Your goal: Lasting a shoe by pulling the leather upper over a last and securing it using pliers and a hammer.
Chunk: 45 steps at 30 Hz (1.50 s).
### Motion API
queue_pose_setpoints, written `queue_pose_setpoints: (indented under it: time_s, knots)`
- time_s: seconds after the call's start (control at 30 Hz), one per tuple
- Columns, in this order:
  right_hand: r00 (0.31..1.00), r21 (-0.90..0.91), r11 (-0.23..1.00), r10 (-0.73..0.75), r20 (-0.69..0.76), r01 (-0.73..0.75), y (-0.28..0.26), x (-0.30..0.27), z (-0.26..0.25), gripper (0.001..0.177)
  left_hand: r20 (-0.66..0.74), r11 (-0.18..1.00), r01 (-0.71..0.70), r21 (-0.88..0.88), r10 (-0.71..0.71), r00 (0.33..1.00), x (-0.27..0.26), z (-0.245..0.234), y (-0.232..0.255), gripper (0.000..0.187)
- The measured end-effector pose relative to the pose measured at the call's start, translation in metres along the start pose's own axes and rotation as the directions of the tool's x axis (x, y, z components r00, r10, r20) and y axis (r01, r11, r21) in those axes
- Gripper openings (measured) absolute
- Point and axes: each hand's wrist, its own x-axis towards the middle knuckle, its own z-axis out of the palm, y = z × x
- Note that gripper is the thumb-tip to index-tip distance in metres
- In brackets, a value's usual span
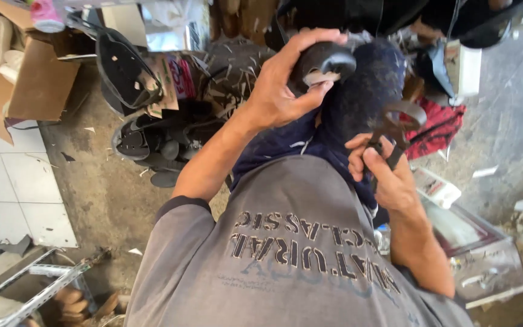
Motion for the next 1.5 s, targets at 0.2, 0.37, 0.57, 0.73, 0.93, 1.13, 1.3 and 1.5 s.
queue_pose_setpoints:
  time_s: [0.2,0.37,0.57,0.73,0.93,1.13,1.3,1.5]
  knots:
    - [0.987,-0.547,0.837,0.107,0.121,-0.023,-0.049,0.000,0.000,0.038,0.142,0.999,-0.040,0.016,0.037,0.989,0.008,0.023,-0.020,0.056]
    - [0.965,-0.708,0.681,0.003,0.261,0.189,-0.054,0.011,-0.009,0.051,0.159,0.997,-0.059,0.054,0.050,0.986,0.013,0.023,-0.016,0.050]
    - [0.912,-0.598,0.801,0.240,0.334,0.009,-0.084,0.037,-0.016,0.042,0.197,0.999,-0.040,0.036,0.032,0.980,0.014,0.022,-0.012,0.045]
    - [0.887,-0.453,0.892,0.220,0.405,-0.015,-0.075,0.039,-0.028,0.028,0.191,0.992,-0.096,0.078,0.079,0.978,0.013,0.023,-0.023,0.048]
    - [0.914,-0.551,0.820,0.329,0.237,-0.152,-0.091,0.018,-0.027,0.024,0.238,0.985,-0.113,0.132,0.079,0.968,0.013,0.019,-0.028,0.046]
    - [0.927,-0.806,0.589,0.332,0.174,-0.060,-0.093,0.010,-0.021,0.028,0.239,0.994,-0.068,0.090,0.045,0.970,0.016,0.021,-0.027,0.043]
    - [0.713,-0.182,0.695,0.699,-0.054,-0.695,-0.053,0.010,-0.019,0.043,0.114,0.997,0.007,0.074,-0.016,0.993,0.017,0.014,-0.036,0.054]
    - [0.795,0.173,0.776,0.587,0.155,-0.607,-0.006,-0.021,-0.007,0.052,0.165,0.999,-0.034,0.029,0.029,0.986,0.014,0.011,-0.028,0.049]
